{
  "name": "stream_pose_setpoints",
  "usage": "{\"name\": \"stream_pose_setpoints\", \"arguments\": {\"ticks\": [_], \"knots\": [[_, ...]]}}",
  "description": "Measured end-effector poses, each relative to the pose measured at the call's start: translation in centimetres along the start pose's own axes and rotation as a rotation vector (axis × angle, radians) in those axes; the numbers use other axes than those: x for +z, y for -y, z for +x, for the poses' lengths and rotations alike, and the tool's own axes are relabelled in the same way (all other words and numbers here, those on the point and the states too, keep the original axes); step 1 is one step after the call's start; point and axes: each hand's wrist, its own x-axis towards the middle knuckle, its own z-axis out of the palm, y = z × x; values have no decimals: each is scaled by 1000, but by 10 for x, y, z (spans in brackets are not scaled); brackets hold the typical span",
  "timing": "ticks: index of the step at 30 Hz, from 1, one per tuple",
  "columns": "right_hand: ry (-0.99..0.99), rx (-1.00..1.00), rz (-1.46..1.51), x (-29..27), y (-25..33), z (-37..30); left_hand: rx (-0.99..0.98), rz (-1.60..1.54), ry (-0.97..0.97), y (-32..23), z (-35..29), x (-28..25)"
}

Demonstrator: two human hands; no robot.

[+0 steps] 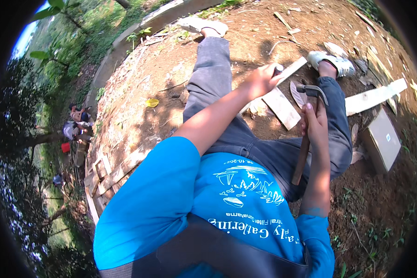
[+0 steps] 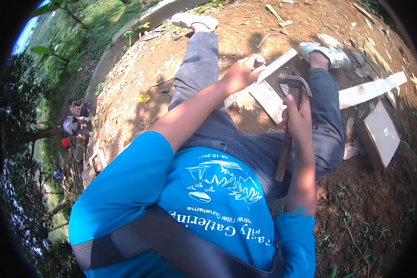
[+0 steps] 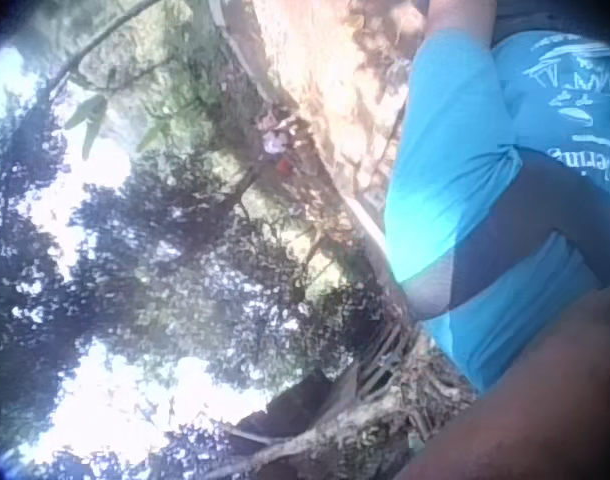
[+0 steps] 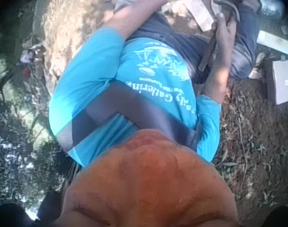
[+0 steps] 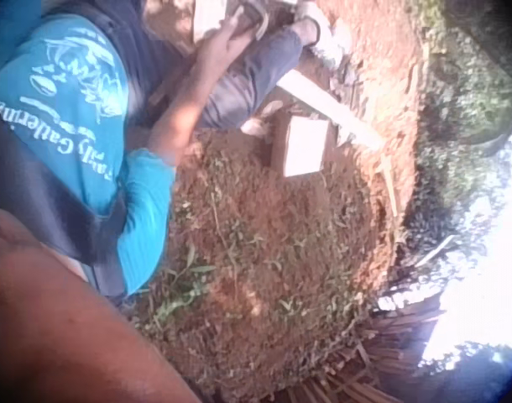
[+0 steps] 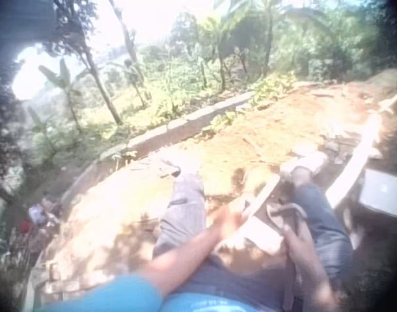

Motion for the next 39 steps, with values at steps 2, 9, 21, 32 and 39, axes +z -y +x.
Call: {"name": "stream_pose_setpoints", "arguments": {"ticks": [2,9,21,32,39], "knots": [[-20,-16,-144,-6,5,7,47,8,32,-2,6,12],[-21,-356,-319,27,91,31,16,-38,116,-7,1,11],[-23,-376,-483,29,103,48,82,-48,17,-3,9,22],[-115,-504,-469,45,118,47,63,6,84,5,15,21],[-34,-287,-541,-15,71,85,62,-88,103,-6,11,16]]}}
